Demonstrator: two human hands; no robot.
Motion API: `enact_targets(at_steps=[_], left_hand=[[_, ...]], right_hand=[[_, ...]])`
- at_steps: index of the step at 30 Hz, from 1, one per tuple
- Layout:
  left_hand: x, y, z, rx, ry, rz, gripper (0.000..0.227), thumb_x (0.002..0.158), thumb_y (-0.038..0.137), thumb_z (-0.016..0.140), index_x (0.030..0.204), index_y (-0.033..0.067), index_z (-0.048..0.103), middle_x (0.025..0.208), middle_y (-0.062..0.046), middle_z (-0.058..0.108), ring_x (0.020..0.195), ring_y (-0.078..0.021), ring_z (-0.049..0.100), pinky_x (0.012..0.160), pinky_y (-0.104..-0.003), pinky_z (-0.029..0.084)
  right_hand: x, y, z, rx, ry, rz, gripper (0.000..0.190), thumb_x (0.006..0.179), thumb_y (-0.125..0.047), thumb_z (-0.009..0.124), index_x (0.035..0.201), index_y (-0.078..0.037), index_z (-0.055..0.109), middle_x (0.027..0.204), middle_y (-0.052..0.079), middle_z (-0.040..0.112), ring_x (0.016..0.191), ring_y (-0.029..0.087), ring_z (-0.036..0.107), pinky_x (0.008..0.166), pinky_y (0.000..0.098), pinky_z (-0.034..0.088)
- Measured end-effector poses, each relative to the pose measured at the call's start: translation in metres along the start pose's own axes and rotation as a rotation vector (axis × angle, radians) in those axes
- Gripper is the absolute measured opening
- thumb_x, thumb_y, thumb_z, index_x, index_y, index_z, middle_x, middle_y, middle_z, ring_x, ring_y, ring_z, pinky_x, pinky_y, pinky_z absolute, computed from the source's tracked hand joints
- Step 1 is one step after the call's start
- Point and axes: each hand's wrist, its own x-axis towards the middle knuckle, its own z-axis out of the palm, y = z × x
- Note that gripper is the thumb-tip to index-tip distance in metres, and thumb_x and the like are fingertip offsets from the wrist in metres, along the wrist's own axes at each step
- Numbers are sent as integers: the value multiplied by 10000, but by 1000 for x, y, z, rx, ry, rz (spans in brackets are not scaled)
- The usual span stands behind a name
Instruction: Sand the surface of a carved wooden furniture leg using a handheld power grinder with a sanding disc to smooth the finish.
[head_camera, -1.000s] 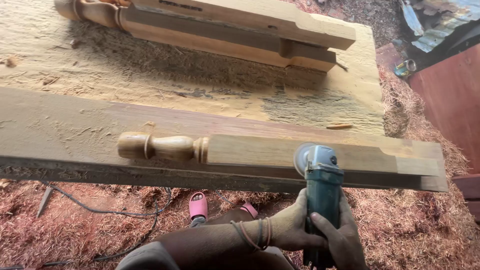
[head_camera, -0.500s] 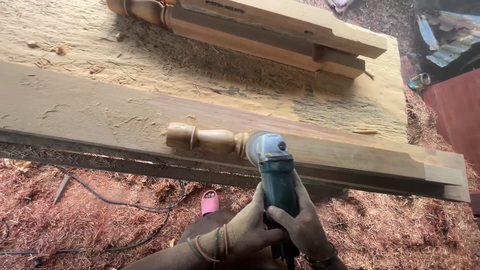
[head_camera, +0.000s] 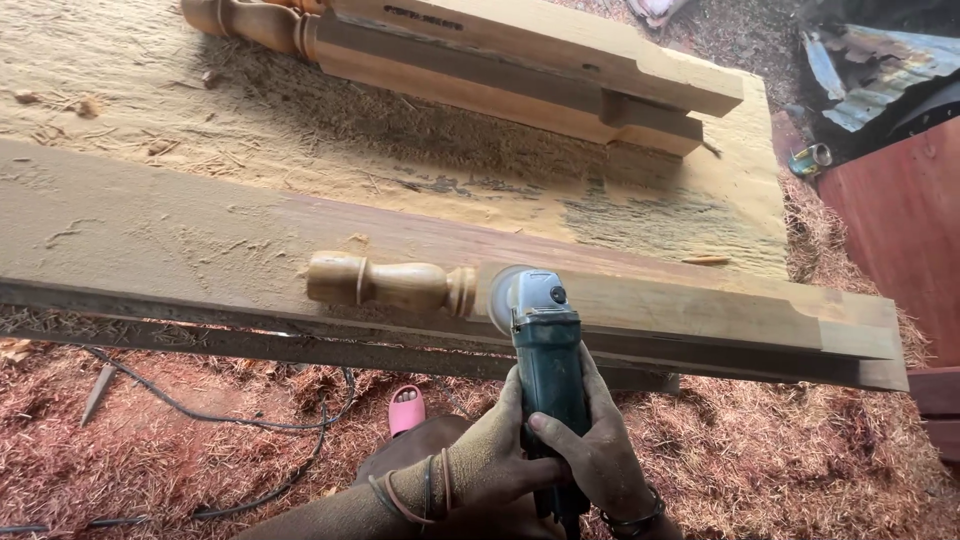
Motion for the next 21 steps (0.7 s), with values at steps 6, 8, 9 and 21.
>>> enact_targets(at_steps=[6,8,9,21], left_hand=[[35,-4,31,121,-41,-95,1198,763,178,802,1606,22,-34,1386,-225,556,1265,-284,641,1009,-371,579],[51,-13,46,96,-55,-58,1201,767,176,799,1611,22,-42,1392,-228,554,1269,-283,634,1007,-374,578],[59,-17,54,67,-75,-23,1204,771,174,796,1616,22,-49,1399,-231,551,1274,-283,628,1005,-378,577],[155,-35,154,200,-180,-42,1166,768,272,801,1625,-6,61,1384,-256,573,1223,-319,667,974,-403,594]], right_hand=[[-3,2,-49,-73,57,27,1032,771,-55,718,1655,-118,188,1353,164,595,1161,244,681,955,394,614],[-4,5,-69,-61,65,19,1012,769,-54,715,1631,-112,190,1357,173,593,1171,254,674,963,399,603],[-5,6,-80,-51,78,13,991,766,-53,713,1608,-105,192,1361,182,591,1180,263,666,971,404,592],[-19,25,-215,-57,257,110,1018,769,-51,688,1662,-147,208,1348,200,608,1176,282,677,961,416,592]])
